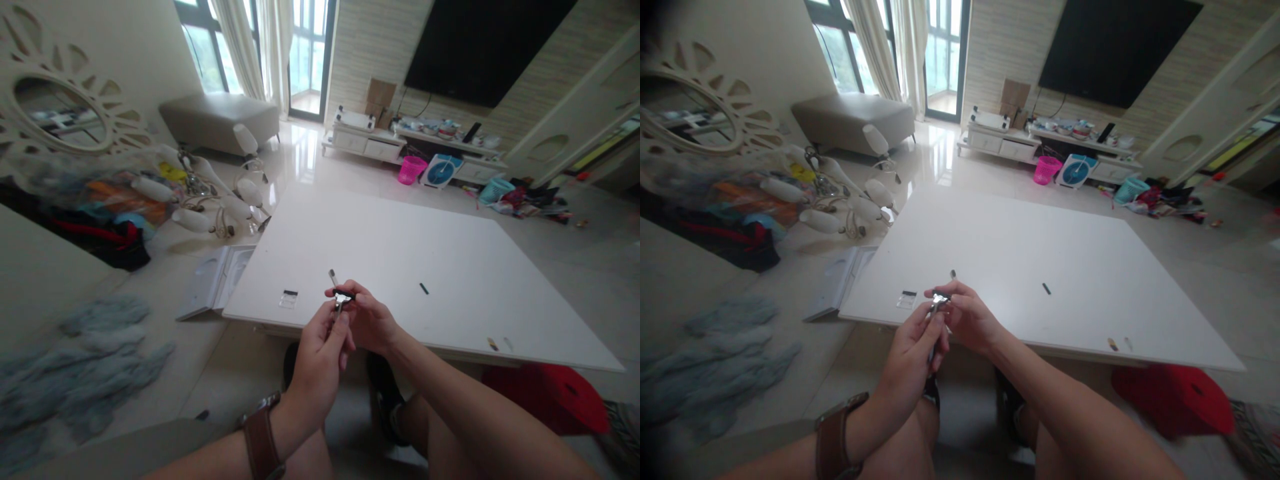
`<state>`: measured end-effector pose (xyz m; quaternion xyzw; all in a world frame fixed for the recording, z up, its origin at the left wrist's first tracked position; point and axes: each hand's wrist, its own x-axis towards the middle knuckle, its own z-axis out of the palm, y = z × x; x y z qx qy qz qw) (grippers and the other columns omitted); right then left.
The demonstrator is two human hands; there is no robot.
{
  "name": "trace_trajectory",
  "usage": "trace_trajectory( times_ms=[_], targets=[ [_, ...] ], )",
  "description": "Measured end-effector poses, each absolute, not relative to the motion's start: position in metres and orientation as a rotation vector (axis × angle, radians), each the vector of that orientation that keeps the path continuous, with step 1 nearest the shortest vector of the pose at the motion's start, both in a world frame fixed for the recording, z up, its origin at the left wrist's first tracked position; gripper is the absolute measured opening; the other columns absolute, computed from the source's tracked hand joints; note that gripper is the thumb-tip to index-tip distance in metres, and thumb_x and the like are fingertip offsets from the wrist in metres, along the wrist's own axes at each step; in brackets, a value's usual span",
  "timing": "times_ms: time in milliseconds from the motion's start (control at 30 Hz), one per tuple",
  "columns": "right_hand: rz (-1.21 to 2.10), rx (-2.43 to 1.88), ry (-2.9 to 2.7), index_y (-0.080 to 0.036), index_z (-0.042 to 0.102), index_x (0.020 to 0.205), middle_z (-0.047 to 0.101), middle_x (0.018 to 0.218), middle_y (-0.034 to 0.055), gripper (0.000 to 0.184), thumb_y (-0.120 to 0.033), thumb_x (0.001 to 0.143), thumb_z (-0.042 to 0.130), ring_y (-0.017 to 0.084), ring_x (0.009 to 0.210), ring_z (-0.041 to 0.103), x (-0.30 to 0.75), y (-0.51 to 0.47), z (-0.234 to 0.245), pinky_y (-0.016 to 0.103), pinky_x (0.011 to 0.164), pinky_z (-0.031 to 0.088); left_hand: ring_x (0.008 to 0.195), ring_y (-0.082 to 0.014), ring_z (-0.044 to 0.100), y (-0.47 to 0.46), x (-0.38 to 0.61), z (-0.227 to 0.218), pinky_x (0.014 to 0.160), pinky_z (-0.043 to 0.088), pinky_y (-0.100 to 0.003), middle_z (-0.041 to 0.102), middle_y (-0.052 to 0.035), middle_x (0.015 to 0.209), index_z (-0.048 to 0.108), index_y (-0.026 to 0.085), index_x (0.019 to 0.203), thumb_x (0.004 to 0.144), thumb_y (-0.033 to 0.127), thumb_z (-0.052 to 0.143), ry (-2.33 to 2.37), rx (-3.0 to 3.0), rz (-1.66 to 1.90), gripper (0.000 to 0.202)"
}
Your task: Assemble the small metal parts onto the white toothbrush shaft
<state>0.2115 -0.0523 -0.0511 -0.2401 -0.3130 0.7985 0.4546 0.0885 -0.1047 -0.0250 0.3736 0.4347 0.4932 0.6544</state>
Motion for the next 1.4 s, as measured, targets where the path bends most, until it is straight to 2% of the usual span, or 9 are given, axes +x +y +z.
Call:
trace_trajectory(
  times_ms=[233, 333, 533, 667, 833, 967, 1100, 1233, 1400],
  targets=[
    [1.975, -0.588, -0.783, -0.024, 0.069, 0.092, 0.074, 0.108, 0.0006, 0.024, -0.037, 0.074, 0.076, 0.015, 0.068, 0.066, 0.212, -0.052, -0.051, 0.024, 0.049, 0.052, 0.039, -0.0040, 0.036, -0.106, 0.088, -0.023, 0.037, 0.025, -0.017, 0.048, 0.0072, 0.057, 0.057, 0.019, 0.087, 0.090, 0.047, 0.059, 0.985, 0.844, 1.110, 0.028],
    [1.955, -0.597, -0.805, -0.024, 0.068, 0.093, 0.074, 0.109, 0.0022, 0.022, -0.037, 0.077, 0.074, 0.015, 0.073, 0.068, 0.211, -0.053, -0.051, 0.024, 0.055, 0.054, 0.039, -0.0041, 0.036, -0.106, 0.088, -0.022, 0.038, 0.025, -0.017, 0.047, 0.0072, 0.057, 0.057, 0.019, 0.086, 0.090, 0.047, 0.059, 0.982, 0.845, 1.110, 0.028],
    [1.950, -0.614, -0.756, -0.023, 0.071, 0.091, 0.075, 0.106, 0.0023, 0.025, -0.036, 0.072, 0.078, 0.014, 0.064, 0.066, 0.209, -0.053, -0.048, 0.025, 0.051, 0.053, 0.041, -0.0041, 0.036, -0.105, 0.088, -0.021, 0.038, 0.025, -0.016, 0.048, 0.0072, 0.058, 0.057, 0.019, 0.087, 0.092, 0.046, 0.058, 0.995, 0.863, 1.152, 0.028],
    [1.874, -0.658, -0.746, -0.022, 0.070, 0.090, 0.075, 0.102, 0.0023, 0.025, -0.034, 0.071, 0.081, 0.014, 0.065, 0.066, 0.206, -0.053, -0.046, 0.027, 0.059, 0.056, 0.039, -0.0038, 0.035, -0.104, 0.088, -0.024, 0.037, 0.024, -0.016, 0.048, 0.0073, 0.058, 0.057, 0.018, 0.089, 0.092, 0.047, 0.057, 1.008, 0.846, 1.152, 0.029],
    [1.826, -0.685, -0.740, -0.022, 0.070, 0.088, 0.075, 0.096, 0.0011, 0.028, -0.036, 0.069, 0.085, 0.013, 0.074, 0.067, 0.205, -0.051, -0.049, 0.023, 0.065, 0.055, 0.039, -0.0040, 0.036, -0.104, 0.088, -0.024, 0.037, 0.024, -0.016, 0.049, 0.0072, 0.058, 0.057, 0.018, 0.088, 0.092, 0.049, 0.056, 1.012, 0.805, 1.141, 0.031],
    [1.798, -0.710, -0.696, -0.021, 0.071, 0.084, 0.073, 0.089, 0.0001, 0.024, -0.037, 0.071, 0.082, 0.009, 0.066, 0.061, 0.206, -0.046, -0.052, 0.022, 0.071, 0.056, 0.040, -0.0050, 0.037, -0.104, 0.088, -0.024, 0.038, 0.026, -0.017, 0.047, 0.0062, 0.056, 0.054, 0.018, 0.079, 0.091, 0.051, 0.055, 1.016, 0.735, 1.145, 0.035],
    [1.779, -0.761, -0.720, -0.021, 0.071, 0.083, 0.070, 0.084, -0.0008, 0.021, -0.031, 0.068, 0.082, 0.008, 0.058, 0.053, 0.205, -0.043, -0.053, 0.025, 0.070, 0.056, 0.041, -0.0053, 0.038, -0.103, 0.088, -0.035, 0.038, 0.026, -0.017, 0.048, 0.0045, 0.055, 0.052, 0.017, 0.072, 0.090, 0.053, 0.056, 0.999, 0.647, 1.149, 0.040],
    [1.769, -0.808, -0.803, -0.021, 0.072, 0.084, 0.071, 0.083, 0.0005, 0.023, -0.026, 0.065, 0.083, 0.012, 0.069, 0.061, 0.203, -0.047, -0.052, 0.025, 0.068, 0.054, 0.037, -0.0035, 0.034, -0.102, 0.089, -0.042, 0.036, 0.023, -0.017, 0.049, 0.0047, 0.057, 0.051, 0.017, 0.070, 0.088, 0.049, 0.058, 0.916, 0.522, 1.157, 0.038],
    [1.726, -0.855, -0.875, -0.021, 0.072, 0.079, 0.069, 0.072, -0.0027, 0.022, -0.021, 0.062, 0.086, 0.010, 0.061, 0.057, 0.201, -0.050, -0.056, 0.022, 0.057, 0.044, 0.033, -0.0023, 0.029, -0.104, 0.090, -0.037, 0.034, 0.020, -0.016, 0.050, 0.0046, 0.054, 0.050, 0.016, 0.069, 0.087, 0.047, 0.058, 0.864, 0.457, 1.121, 0.036]
  ],
)
